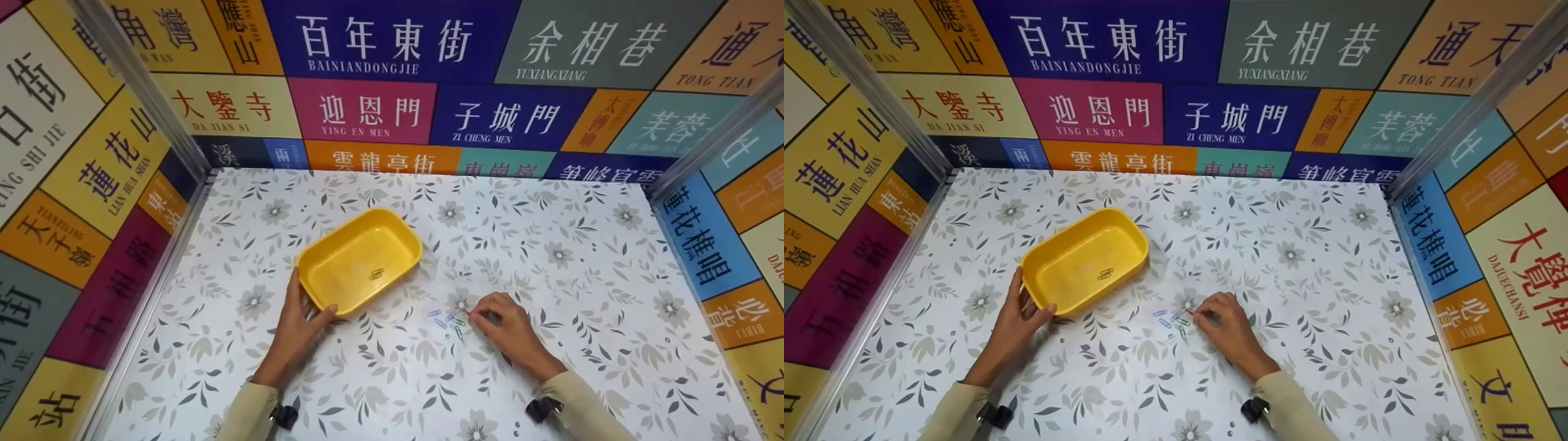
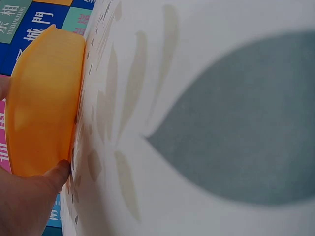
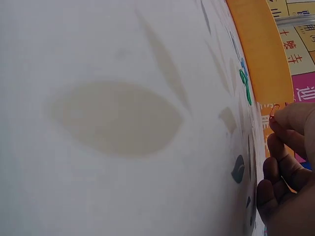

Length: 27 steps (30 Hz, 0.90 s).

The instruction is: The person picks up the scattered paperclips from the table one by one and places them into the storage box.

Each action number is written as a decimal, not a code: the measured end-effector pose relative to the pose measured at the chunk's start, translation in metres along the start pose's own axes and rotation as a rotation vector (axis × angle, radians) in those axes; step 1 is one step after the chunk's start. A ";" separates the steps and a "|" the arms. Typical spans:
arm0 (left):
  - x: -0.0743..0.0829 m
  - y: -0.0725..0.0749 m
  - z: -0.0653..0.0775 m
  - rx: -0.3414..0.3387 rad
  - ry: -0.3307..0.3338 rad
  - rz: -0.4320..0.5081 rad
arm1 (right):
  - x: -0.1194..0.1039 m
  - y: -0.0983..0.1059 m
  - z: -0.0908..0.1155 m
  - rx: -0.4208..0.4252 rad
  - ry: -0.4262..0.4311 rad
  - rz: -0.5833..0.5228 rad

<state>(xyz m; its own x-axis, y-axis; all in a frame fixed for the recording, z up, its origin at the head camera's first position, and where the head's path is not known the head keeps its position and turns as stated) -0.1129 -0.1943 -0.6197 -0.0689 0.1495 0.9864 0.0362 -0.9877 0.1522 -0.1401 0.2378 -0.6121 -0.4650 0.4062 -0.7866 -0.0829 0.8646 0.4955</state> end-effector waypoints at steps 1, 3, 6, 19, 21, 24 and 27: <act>0.000 0.000 0.000 -0.001 0.001 0.004 | -0.001 0.000 0.000 -0.004 -0.001 0.006; 0.000 0.000 0.000 -0.002 0.002 0.008 | -0.002 0.001 0.000 -0.008 0.002 0.020; 0.000 0.000 0.000 -0.001 0.005 0.008 | -0.002 0.000 -0.001 -0.010 0.012 0.025; 0.001 0.000 0.001 -0.013 -0.011 0.027 | -0.010 -0.004 -0.011 0.006 0.079 0.013; 0.001 0.000 0.001 -0.010 -0.009 0.026 | -0.010 -0.003 -0.012 -0.001 0.085 0.009; 0.000 0.000 0.001 -0.004 0.001 0.023 | -0.012 -0.003 -0.014 -0.017 0.092 -0.001; 0.000 -0.001 0.001 -0.001 0.018 0.029 | -0.013 -0.002 -0.015 -0.030 0.106 -0.003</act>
Point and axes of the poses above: each hand's wrist, its own z-axis away from the middle knuckle, its own y-axis out of the back of the hand, x = y × z, the point moved 4 cm from there along -z, towards the middle knuckle
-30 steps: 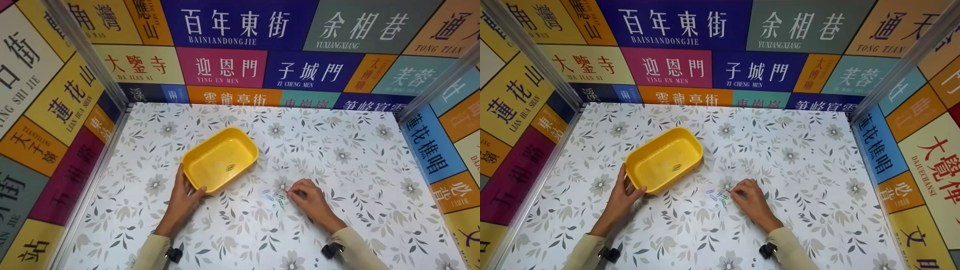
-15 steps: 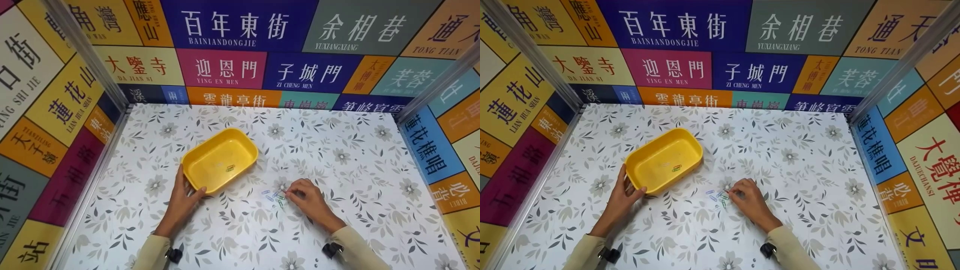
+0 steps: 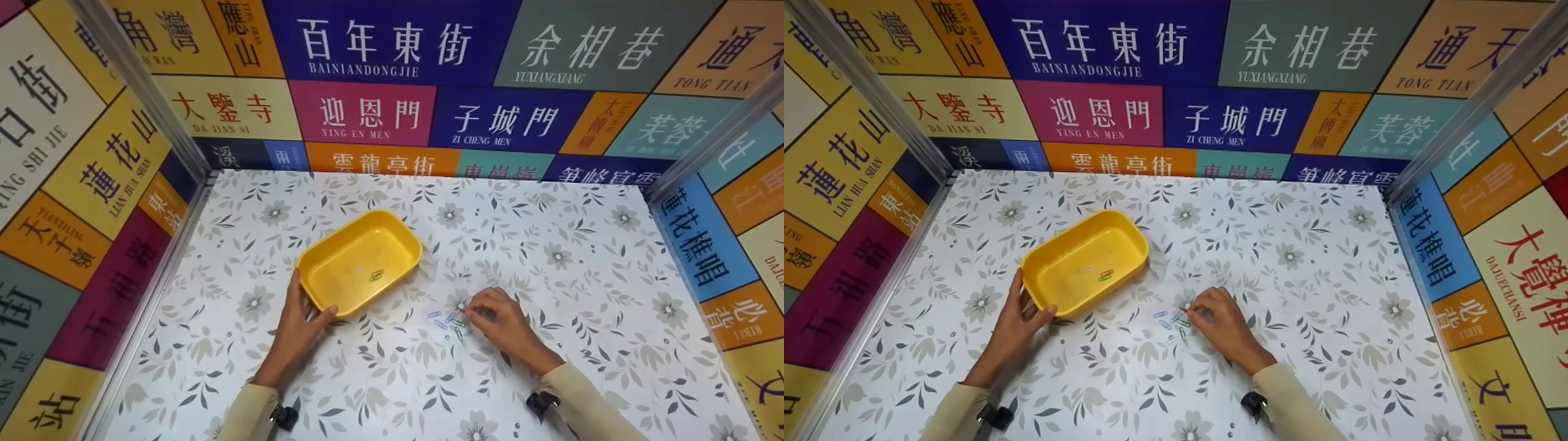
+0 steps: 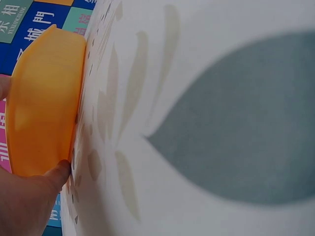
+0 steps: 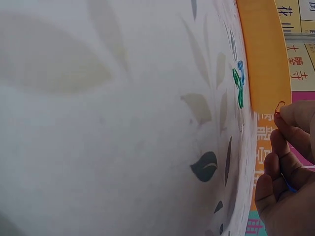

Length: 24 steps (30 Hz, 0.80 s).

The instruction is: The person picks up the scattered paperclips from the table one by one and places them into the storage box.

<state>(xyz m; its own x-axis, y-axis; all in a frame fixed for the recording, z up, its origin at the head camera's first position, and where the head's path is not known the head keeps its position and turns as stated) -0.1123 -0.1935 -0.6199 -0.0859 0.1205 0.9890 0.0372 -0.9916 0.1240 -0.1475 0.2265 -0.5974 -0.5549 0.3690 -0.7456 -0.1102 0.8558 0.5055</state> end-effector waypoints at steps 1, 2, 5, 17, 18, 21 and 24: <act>0.000 0.000 0.000 0.000 -0.004 -0.001 | 0.000 0.000 -0.001 -0.004 0.006 -0.001; 0.000 0.000 0.000 -0.001 -0.009 -0.001 | -0.001 0.000 -0.001 -0.004 0.014 -0.003; 0.002 0.000 -0.001 -0.003 -0.027 -0.009 | -0.002 0.000 -0.004 -0.004 0.033 -0.007; 0.000 0.000 -0.001 -0.006 -0.024 0.015 | -0.006 0.000 -0.012 -0.087 -0.016 0.036; 0.000 0.000 -0.001 -0.006 -0.026 0.017 | -0.007 -0.001 -0.013 -0.093 -0.021 0.042; 0.001 0.000 -0.001 -0.008 -0.039 0.015 | -0.008 -0.002 -0.015 -0.112 -0.027 0.055; 0.002 0.000 -0.001 -0.009 -0.045 0.008 | -0.009 -0.003 -0.018 -0.118 -0.024 0.068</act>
Point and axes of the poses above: each hand's wrist, its own z-axis away from the middle knuckle, its own y-axis out of the back of the hand, x = y × z, the point moved 4 cm from there along -z, towards the middle knuckle
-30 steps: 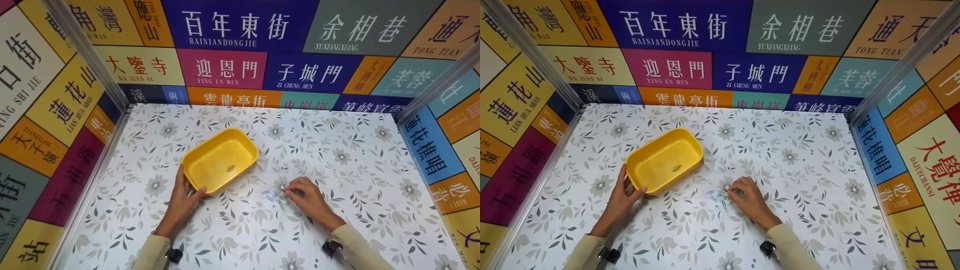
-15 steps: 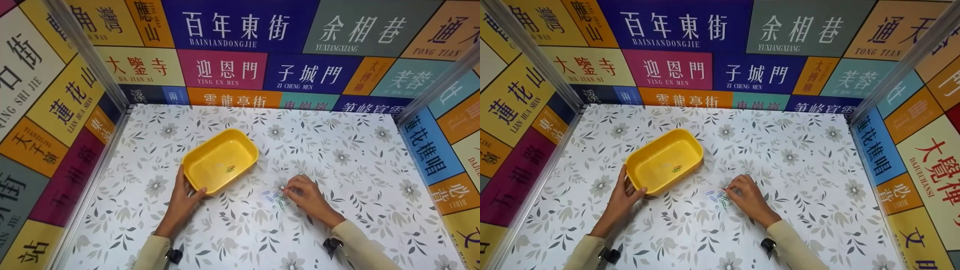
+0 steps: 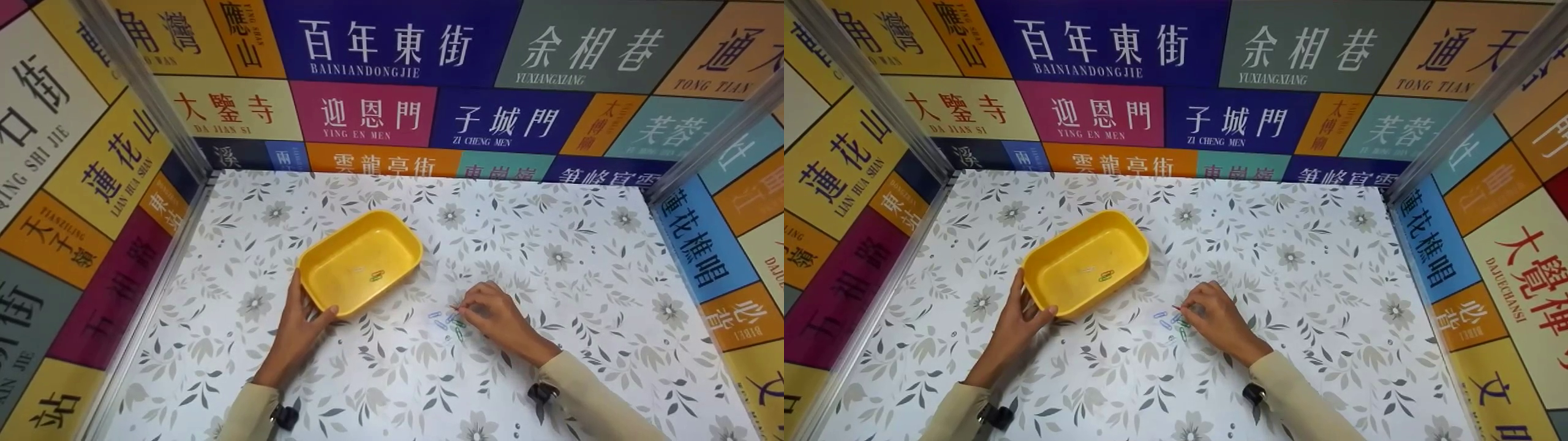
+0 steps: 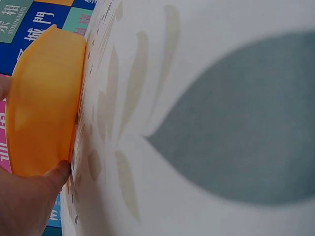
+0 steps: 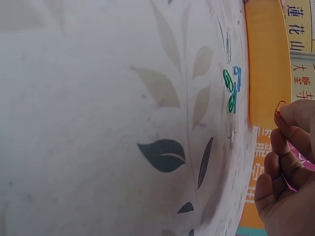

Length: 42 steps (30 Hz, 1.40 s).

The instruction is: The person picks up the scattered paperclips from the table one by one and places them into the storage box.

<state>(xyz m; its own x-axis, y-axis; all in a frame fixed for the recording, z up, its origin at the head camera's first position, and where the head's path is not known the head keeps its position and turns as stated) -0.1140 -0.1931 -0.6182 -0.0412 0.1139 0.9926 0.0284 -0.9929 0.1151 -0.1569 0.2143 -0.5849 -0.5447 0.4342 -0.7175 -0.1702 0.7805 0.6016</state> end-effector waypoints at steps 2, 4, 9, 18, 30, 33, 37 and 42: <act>0.000 0.000 0.000 0.000 0.006 -0.010 | 0.000 0.000 -0.002 -0.002 0.003 0.008; 0.001 0.000 0.000 0.000 0.011 -0.016 | -0.001 0.000 -0.004 -0.001 0.007 0.015; 0.000 -0.001 0.000 0.003 0.011 -0.018 | 0.000 0.001 -0.008 -0.008 0.017 0.006; 0.001 -0.001 0.000 0.002 -0.008 -0.036 | -0.002 0.002 -0.016 -0.021 0.025 -0.012; -0.001 0.000 0.000 0.005 0.001 -0.021 | -0.004 0.002 -0.024 -0.037 0.025 0.011; -0.001 0.000 0.000 0.002 -0.001 -0.021 | -0.004 0.002 -0.026 -0.046 0.024 0.008; 0.000 0.000 0.000 0.002 -0.012 -0.026 | -0.005 0.001 -0.028 -0.050 0.047 0.012; 0.001 0.001 0.001 -0.002 -0.046 -0.040 | -0.006 0.000 -0.031 -0.064 0.055 0.016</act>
Point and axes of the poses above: each hand's wrist, its own z-axis away from the middle knuckle, its own y-axis out of the back of the hand, x = y × z, the point moved 4 cm from there along -z, towards the middle knuckle
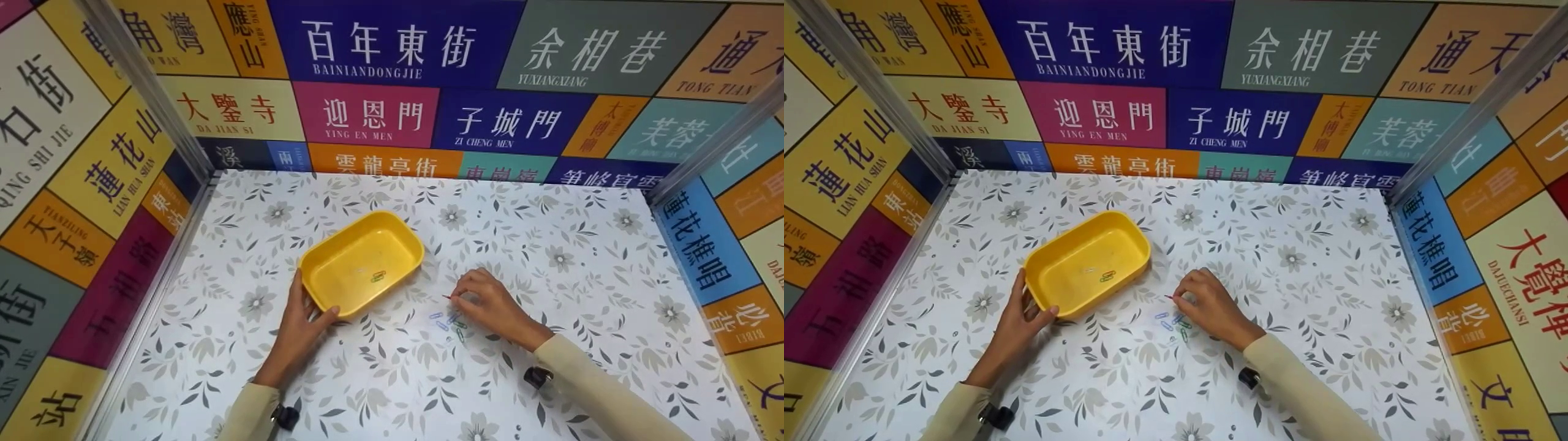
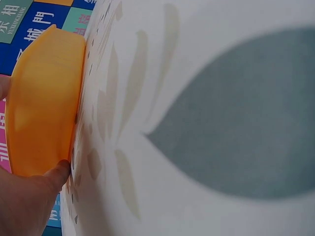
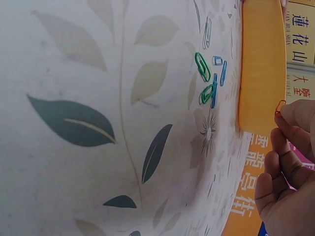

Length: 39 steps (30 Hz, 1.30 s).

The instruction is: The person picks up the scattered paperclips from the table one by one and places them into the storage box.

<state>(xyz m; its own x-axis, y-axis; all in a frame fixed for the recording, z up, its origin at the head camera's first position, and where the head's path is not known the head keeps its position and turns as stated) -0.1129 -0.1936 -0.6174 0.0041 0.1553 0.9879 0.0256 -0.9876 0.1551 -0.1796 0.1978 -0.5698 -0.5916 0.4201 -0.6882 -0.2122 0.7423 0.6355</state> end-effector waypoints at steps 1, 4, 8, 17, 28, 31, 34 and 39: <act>0.000 0.000 0.000 -0.001 -0.005 -0.002 | 0.000 0.000 -0.001 -0.002 -0.001 0.002; 0.000 -0.001 0.000 -0.001 -0.001 -0.002 | -0.002 0.001 -0.003 -0.012 -0.012 0.008; 0.001 -0.001 -0.001 0.004 0.010 -0.004 | -0.004 0.002 -0.006 -0.038 -0.043 0.015; 0.001 0.000 -0.001 0.007 0.052 -0.001 | -0.008 0.000 -0.015 -0.072 -0.053 0.055; 0.000 -0.001 0.001 0.007 0.064 0.015 | -0.007 -0.005 -0.022 -0.107 -0.038 0.047; 0.000 0.000 0.000 0.007 0.048 0.004 | -0.007 -0.006 -0.024 -0.119 -0.041 0.051; -0.001 0.000 0.000 0.006 0.052 0.002 | -0.009 -0.006 -0.026 -0.117 -0.032 0.058; -0.002 0.000 0.000 0.011 0.073 0.009 | -0.011 -0.007 -0.030 -0.102 -0.003 0.072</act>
<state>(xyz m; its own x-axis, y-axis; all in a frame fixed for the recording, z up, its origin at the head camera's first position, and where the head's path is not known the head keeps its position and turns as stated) -0.1131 -0.1941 -0.6190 -0.0684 0.1439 0.9872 0.0368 -0.9885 0.1466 -0.1948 0.1722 -0.5561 -0.6060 0.4723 -0.6401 -0.2473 0.6530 0.7159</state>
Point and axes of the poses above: each hand's wrist, its own z-axis away from the middle knuckle, its own y-axis out of the back of the hand, x = y × z, the point moved 4 cm from there along -z, towards the middle knuckle
